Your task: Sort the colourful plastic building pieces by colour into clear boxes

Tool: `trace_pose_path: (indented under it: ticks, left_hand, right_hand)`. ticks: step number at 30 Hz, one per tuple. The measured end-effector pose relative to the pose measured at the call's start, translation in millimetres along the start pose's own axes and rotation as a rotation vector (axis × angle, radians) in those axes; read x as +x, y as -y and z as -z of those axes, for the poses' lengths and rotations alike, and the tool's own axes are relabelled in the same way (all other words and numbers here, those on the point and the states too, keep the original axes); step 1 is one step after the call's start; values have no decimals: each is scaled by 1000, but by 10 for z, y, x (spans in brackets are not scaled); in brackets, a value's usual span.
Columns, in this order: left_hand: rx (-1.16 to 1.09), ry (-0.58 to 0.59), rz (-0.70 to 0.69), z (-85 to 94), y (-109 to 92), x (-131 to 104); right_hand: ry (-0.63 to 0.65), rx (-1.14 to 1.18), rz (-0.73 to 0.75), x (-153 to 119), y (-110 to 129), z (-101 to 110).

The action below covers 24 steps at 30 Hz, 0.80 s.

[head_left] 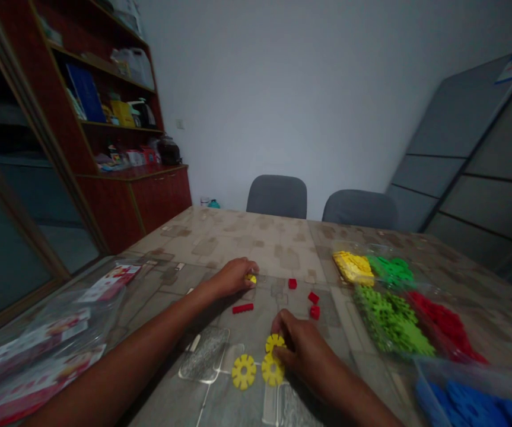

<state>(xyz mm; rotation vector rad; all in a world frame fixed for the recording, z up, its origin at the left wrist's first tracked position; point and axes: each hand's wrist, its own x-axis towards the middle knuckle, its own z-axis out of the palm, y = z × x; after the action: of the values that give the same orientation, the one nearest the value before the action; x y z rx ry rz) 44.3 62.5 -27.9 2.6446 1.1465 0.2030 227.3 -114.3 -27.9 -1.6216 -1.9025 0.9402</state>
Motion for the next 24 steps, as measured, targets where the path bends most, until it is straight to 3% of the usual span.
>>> trace_pose_path:
  ticks: [5, 9, 13, 17, 20, 22, 24]
  left_hand:
    - [33, 29, 110, -15, 84, -75]
    - [10, 15, 197, -40, 185, -117]
    - [-76, 18, 204, 18, 181, -166]
    - [-233, 76, 109, 185, -51, -400]
    - [-355, 225, 1, 254, -310, -724]
    - [-429, 357, -47, 205, -457, -930]
    - [-440, 378, -16, 92, -552, -1073]
  right_hand:
    - [152, 73, -36, -99, 140, 69]
    - [135, -110, -118, -155, 187, 85]
    - [76, -173, -84, -170, 155, 95]
    - [105, -77, -79, -149, 142, 95]
    - [154, 37, -111, -95, 126, 78]
    - [136, 75, -108, -54, 90, 63]
    - [112, 73, -101, -24, 35, 56]
